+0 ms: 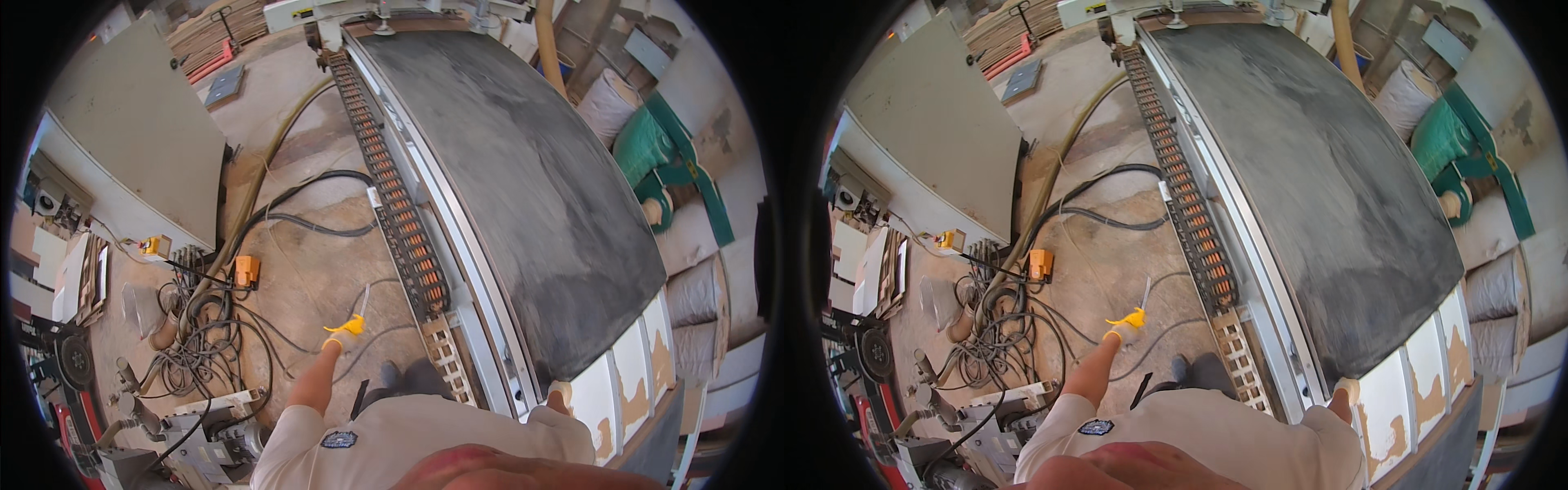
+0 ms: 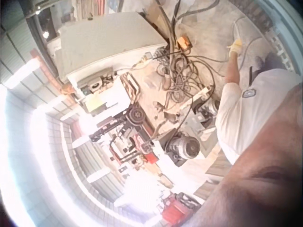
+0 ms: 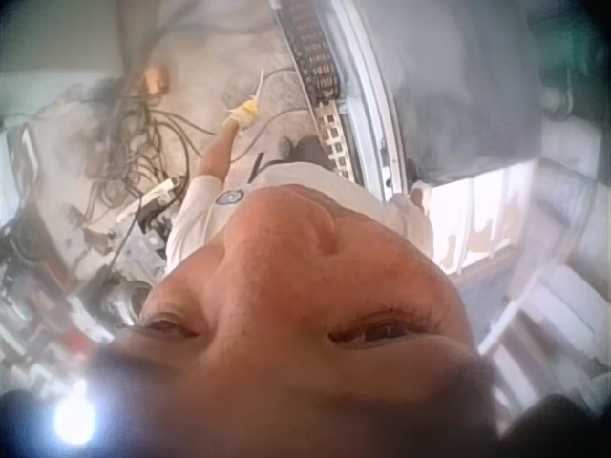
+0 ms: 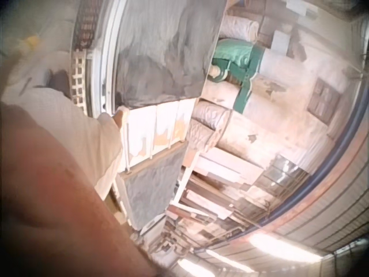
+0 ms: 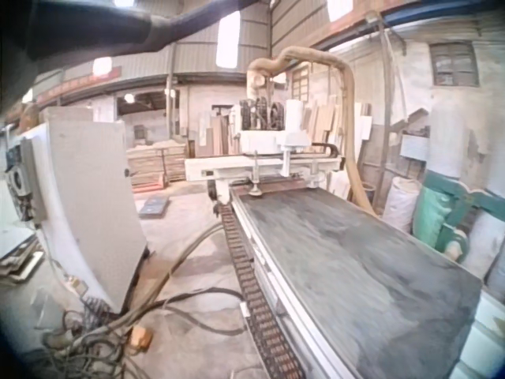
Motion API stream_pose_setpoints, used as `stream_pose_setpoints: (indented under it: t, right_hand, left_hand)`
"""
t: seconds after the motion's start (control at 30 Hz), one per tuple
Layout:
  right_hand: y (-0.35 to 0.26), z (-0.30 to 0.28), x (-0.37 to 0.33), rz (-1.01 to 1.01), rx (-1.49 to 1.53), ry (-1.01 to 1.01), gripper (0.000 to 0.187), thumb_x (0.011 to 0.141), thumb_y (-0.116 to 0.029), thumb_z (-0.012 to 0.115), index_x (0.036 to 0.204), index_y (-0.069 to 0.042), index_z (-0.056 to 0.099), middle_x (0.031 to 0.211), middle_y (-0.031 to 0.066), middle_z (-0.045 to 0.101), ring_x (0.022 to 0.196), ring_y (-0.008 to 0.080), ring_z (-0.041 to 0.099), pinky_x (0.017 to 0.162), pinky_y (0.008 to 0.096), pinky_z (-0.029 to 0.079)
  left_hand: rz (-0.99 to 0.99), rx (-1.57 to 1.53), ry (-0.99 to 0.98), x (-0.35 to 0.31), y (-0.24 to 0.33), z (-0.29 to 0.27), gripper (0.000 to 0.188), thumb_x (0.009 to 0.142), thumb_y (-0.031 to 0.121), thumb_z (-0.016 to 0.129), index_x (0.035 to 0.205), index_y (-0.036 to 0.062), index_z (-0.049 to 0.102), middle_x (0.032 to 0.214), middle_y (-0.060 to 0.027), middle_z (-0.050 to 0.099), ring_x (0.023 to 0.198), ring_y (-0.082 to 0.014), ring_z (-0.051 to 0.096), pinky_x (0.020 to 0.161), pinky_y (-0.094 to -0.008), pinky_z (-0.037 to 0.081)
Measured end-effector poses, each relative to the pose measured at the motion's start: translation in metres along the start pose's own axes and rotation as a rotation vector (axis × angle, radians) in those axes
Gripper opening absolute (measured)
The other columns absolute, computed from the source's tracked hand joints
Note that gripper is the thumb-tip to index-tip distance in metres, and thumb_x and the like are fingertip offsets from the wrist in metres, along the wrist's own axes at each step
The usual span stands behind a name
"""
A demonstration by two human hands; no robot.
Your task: The person uses a screwdriver to tighten screws on a machine, then operates a control panel. They pick up several dark rectangular panels and place them onto a large curved surface, arranging them in a pattern. The person then uses the screwdriver again on the machine.
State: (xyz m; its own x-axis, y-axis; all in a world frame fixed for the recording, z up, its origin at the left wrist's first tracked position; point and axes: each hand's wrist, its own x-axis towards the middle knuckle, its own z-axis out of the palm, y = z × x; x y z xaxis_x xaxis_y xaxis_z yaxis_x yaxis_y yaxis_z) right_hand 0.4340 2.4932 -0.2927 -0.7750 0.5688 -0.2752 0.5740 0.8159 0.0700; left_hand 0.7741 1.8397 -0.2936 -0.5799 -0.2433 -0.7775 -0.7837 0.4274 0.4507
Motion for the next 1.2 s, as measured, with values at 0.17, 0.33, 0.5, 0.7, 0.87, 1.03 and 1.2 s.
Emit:
stream_pose_setpoints:
  t: [0.17,0.33,0.5,0.7,0.87,1.03,1.2]
  right_hand:
    - [-0.158,-0.025,-0.079,-0.254,0.311,0.189,0.036,0.09,-0.025,0.057,0.108,0.003,0.072,0.115,0.0284,0.072,0.11,0.0458,0.068,0.094,0.05,0.053]
    - [-0.372,0.004,-0.136,-0.749,0.376,0.094,0.04,0.091,-0.031,0.061,0.105,0.005,0.071,0.108,0.0329,0.07,0.108,0.0491,0.067,0.094,0.051,0.051]
    - [-0.612,0.017,-0.264,-1.066,0.374,-0.418,0.04,0.089,-0.031,0.066,0.112,0.001,0.072,0.106,0.0252,0.074,0.1,0.0395,0.071,0.09,0.0473,0.054]
    - [-0.894,0.023,-0.491,-1.729,-0.026,-0.689,0.038,0.092,-0.032,0.06,0.11,0.0,0.069,0.111,0.0273,0.071,0.106,0.0449,0.067,0.092,0.0512,0.051]
    - [-1.092,0.058,-0.634,-1.628,0.182,-1.209,0.032,0.1,-0.029,0.057,0.108,0.0,0.068,0.1,0.0155,0.074,0.087,0.0268,0.071,0.077,0.0393,0.056]
    - [-1.272,0.057,-0.667,-0.776,0.946,-1.495,0.034,0.105,-0.03,0.053,0.123,-0.004,0.062,0.115,0.0144,0.072,0.099,0.0282,0.072,0.08,0.0397,0.056]
    - [-1.376,0.012,-0.595,-0.71,1.122,-1.746,0.039,0.102,-0.035,0.06,0.121,-0.001,0.063,0.123,0.0177,0.069,0.112,0.0337,0.067,0.092,0.0447,0.055]
  left_hand:
    - [-0.216,-0.125,0.194,0.021,-0.062,-0.136,0.047,0.097,0.026,0.055,0.142,0.0134,0.055,0.146,-0.0141,0.059,0.134,-0.0291,0.057,0.112,-0.0357,0.045]
    - [-0.433,0.04,0.407,0.058,-0.141,-0.208,0.045,0.097,0.04,0.056,0.135,0.0167,0.063,0.13,-0.0153,0.069,0.119,-0.0313,0.068,0.098,-0.0447,0.054]
    - [-0.869,0.03,0.402,0.037,-0.171,-0.3,0.045,0.096,0.033,0.059,0.135,0.0129,0.066,0.138,-0.0146,0.067,0.121,-0.0322,0.069,0.102,-0.0457,0.055]
    - [-0.432,-0.226,0.901,0.031,-0.2,-0.45,0.028,0.093,0.019,0.066,0.119,0.0073,0.069,0.116,-0.0174,0.075,0.106,-0.0384,0.072,0.089,-0.0462,0.056]
    - [0.07,-0.624,0.582,0.11,-0.178,-0.628,0.044,0.091,0.036,0.077,0.116,0.0007,0.071,0.103,-0.0218,0.075,0.091,-0.0364,0.073,0.082,-0.0422,0.055]
    - [-0.12,-0.332,0.706,0.191,-0.124,-0.812,0.064,0.086,0.063,0.074,0.114,0.0054,0.076,0.108,-0.0249,0.074,0.106,-0.0424,0.069,0.09,-0.0472,0.054]
    - [0.114,-0.194,0.368,0.227,-0.111,-0.914,0.068,0.086,0.072,0.065,0.107,0.0094,0.078,0.105,-0.0236,0.075,0.103,-0.0415,0.07,0.087,-0.0493,0.054]
